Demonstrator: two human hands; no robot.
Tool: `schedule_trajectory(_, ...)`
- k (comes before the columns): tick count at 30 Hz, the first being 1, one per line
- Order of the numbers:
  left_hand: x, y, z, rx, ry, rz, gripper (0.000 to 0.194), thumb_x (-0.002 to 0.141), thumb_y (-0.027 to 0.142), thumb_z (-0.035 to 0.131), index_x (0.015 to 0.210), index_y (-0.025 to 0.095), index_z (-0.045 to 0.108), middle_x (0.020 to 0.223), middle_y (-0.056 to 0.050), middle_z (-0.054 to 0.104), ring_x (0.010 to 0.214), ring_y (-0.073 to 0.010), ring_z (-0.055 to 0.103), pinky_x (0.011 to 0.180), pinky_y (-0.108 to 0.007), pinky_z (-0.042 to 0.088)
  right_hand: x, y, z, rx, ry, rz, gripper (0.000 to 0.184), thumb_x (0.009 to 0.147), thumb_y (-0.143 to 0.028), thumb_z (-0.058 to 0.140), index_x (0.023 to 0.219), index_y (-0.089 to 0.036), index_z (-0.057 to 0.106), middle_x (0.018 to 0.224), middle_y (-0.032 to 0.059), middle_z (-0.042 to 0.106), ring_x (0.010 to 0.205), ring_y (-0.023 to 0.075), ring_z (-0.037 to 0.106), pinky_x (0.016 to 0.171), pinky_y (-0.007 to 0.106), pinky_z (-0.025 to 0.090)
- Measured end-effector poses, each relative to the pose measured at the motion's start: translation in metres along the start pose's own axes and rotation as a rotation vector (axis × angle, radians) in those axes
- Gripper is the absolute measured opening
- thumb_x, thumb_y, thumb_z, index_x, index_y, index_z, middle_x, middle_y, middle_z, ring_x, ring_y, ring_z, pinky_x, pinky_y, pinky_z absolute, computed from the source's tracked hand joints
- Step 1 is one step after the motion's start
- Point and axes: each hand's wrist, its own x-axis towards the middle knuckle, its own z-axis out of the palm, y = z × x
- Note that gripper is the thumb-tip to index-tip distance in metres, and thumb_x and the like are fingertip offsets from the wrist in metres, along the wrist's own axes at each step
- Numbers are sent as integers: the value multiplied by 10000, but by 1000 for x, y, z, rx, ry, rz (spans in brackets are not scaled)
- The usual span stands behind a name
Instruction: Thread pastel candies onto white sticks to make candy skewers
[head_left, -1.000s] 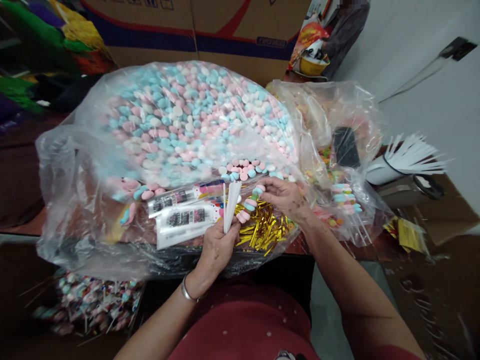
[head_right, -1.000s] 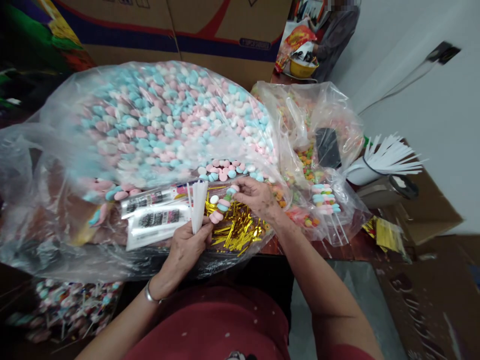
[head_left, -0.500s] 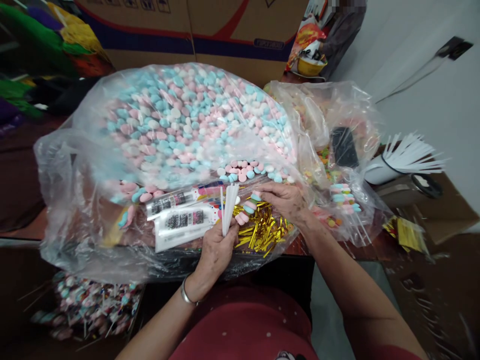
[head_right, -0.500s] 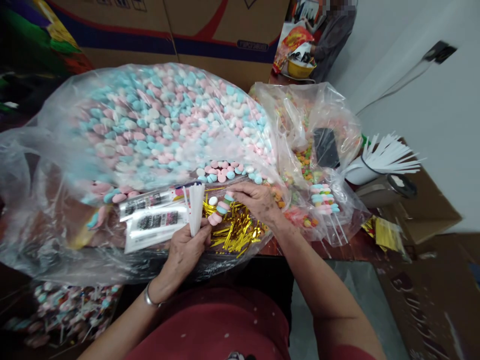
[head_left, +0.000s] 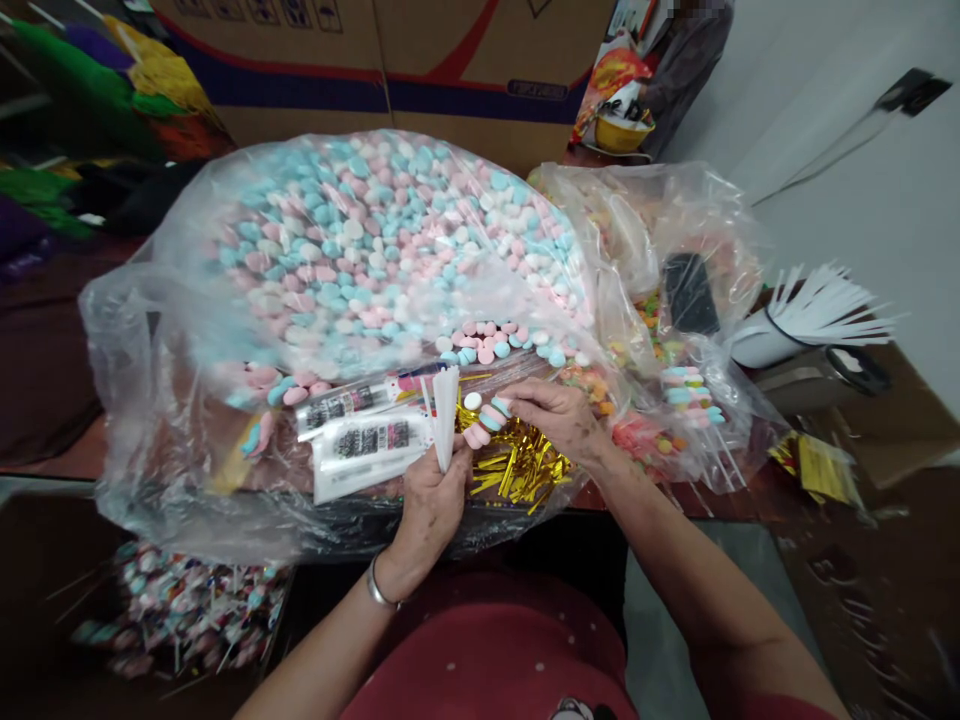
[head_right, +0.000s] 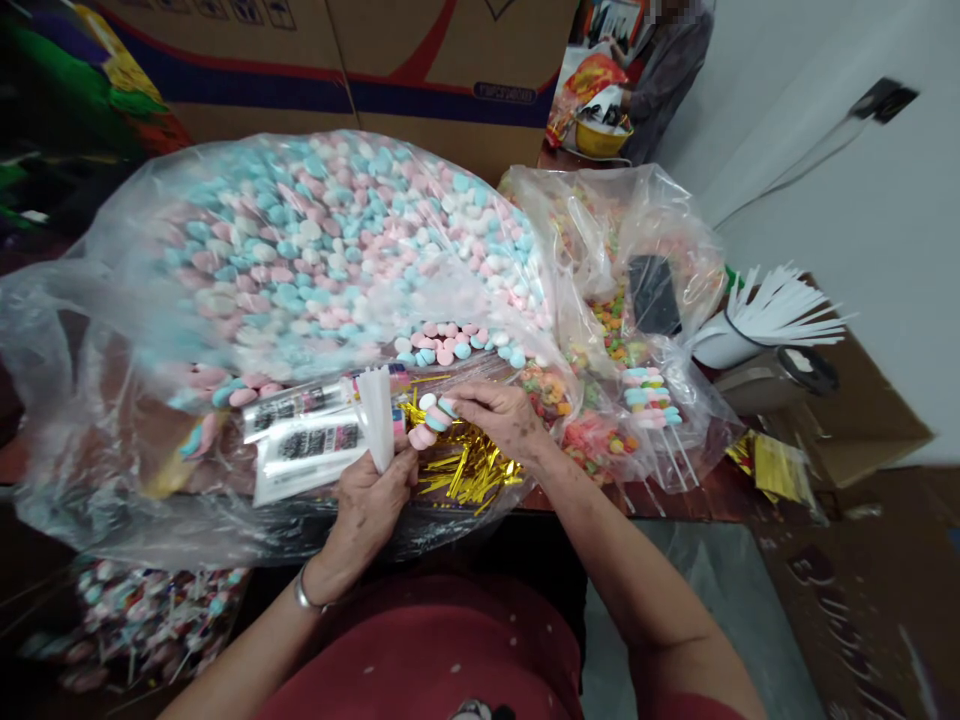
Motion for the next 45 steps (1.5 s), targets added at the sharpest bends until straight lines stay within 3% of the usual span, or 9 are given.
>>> schedule_trajectory(8,1,7,0,-66,-17,-38,264,788,426,649,706,175,648,543,43,505,501,-105,415,490,-229,332,-11,-2,6,88,33,32,202,834,-334,665,986,-242,762,1025,33,763,966,183,706,918,343,554)
schedule_trajectory(12,3,6,0,-126,-111,-111,340,800,494,651,729,162,658,548,31,562,423,-82,394,436,-219,306,-17,0,17,399,138,129,626,747,-369,767,1329,-296,550,1282,61,661,1076,202,676,919,362,571)
schedule_trajectory(15,1,9,-1,-103,-173,-75,368,820,504,635,697,158,654,582,1,622,431,-88,462,451,-217,345,-21,2,28,560,115,199,848,654,-320,840,1394,-292,426,1229,65,671,1037,198,687,900,357,581)
schedule_trajectory(21,-8,23,0,-123,-209,-67,333,779,482,680,828,152,669,606,-11,664,468,-127,563,477,-233,438,-21,-6,28,697,196,147,777,630,-231,849,1298,-272,453,1017,-7,691,913,157,699,840,311,583)
schedule_trajectory(32,-14,23,24,-358,-151,-49,278,777,411,711,737,155,611,525,35,591,342,-42,385,365,-171,257,-25,-14,34,856,230,127,684,644,-229,863,1231,-283,517,991,-44,707,868,124,694,788,240,582)
schedule_trajectory(35,-16,27,27,-418,-144,-86,311,741,417,749,706,152,591,502,39,568,343,-30,348,359,-157,224,-27,-14,31,829,149,114,669,683,-250,849,1262,-278,514,996,-31,700,885,126,691,821,253,573)
schedule_trajectory(37,-16,32,25,-476,-179,-140,321,714,419,773,731,151,597,478,50,546,333,-21,298,352,-149,196,-27,-16,23,808,101,108,646,706,-264,839,1268,-267,521,1033,-11,691,933,136,682,861,272,563)
schedule_trajectory(42,-17,43,19,-582,-330,-293,356,661,404,827,788,132,635,450,68,503,324,-8,244,334,-136,176,-24,-19,3,879,224,92,525,750,-393,801,1193,-232,570,1099,40,692,948,164,686,874,328,567)
schedule_trajectory(45,-17,43,18,-638,-372,-341,364,651,398,845,786,126,645,446,70,494,320,0,230,327,-129,170,-24,-20,2,908,112,189,588,695,-313,847,1195,-229,548,1011,31,716,897,169,707,828,324,578)
